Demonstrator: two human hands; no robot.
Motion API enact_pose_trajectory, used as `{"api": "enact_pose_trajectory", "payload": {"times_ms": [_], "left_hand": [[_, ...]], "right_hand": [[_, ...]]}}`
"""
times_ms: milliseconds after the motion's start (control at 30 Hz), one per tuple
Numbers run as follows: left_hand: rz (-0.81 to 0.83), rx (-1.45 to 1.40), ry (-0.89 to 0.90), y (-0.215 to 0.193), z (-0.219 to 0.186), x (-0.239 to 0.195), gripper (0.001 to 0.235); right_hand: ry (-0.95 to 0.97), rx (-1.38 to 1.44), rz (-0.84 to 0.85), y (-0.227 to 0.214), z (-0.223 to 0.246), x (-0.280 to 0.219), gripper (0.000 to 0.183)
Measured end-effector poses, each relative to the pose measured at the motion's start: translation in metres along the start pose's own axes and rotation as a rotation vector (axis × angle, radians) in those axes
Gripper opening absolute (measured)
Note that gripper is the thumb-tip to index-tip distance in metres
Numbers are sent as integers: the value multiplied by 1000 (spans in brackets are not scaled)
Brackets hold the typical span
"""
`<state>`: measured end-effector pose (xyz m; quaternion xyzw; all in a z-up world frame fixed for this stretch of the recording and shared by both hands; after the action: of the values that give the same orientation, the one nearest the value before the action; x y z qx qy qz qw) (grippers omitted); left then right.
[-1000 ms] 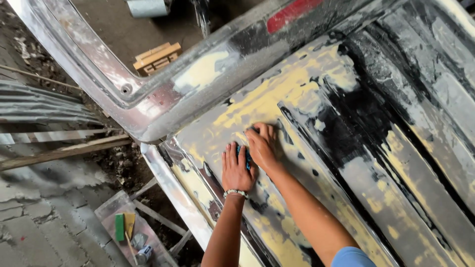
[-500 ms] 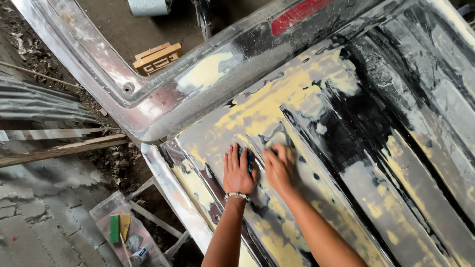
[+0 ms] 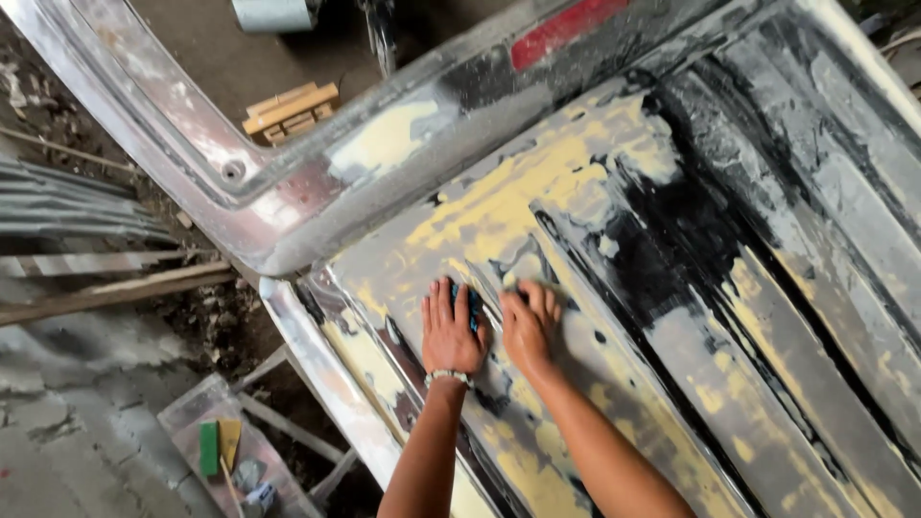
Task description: The person is sanding a car body panel that has been covered with yellow body filler to smooth the surface.
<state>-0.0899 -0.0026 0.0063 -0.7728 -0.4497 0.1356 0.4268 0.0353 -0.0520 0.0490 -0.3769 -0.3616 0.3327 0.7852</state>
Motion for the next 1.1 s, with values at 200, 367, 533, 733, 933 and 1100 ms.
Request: {"api": "enact_pose_trajectory", "payload": {"times_ms": [200, 367, 533, 733, 933, 1100], "left_hand": [[7, 32, 22, 1, -2, -4, 59], [28, 0, -12, 6, 4, -1, 62], [35, 36, 24, 4, 0, -5, 65], [93, -12, -10, 3, 0, -3, 70], [112, 29, -12, 6, 0, -4, 69], [84, 18, 0, 5, -1, -7, 69]], "right_hand": [[29, -16, 31, 17, 22, 44, 13], [-16, 5, 33, 2, 4, 4, 13], [72, -32, 100, 35, 20, 53, 13], [37, 2, 94, -42, -21, -36, 10], [74, -106, 53, -83, -68, -113, 8], [14, -2, 55, -41, -11, -28, 9]]}}
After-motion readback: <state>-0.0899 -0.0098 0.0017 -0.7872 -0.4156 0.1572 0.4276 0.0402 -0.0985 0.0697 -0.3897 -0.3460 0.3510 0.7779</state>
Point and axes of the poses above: each hand's wrist, its own x-axis towards the middle knuckle, its own y-axis out of the palm, z = x × y, the point moved 10 cm from there along x, towards the middle knuckle, and after that the axes turned 10 degrees about y, right-handed, at the moved point
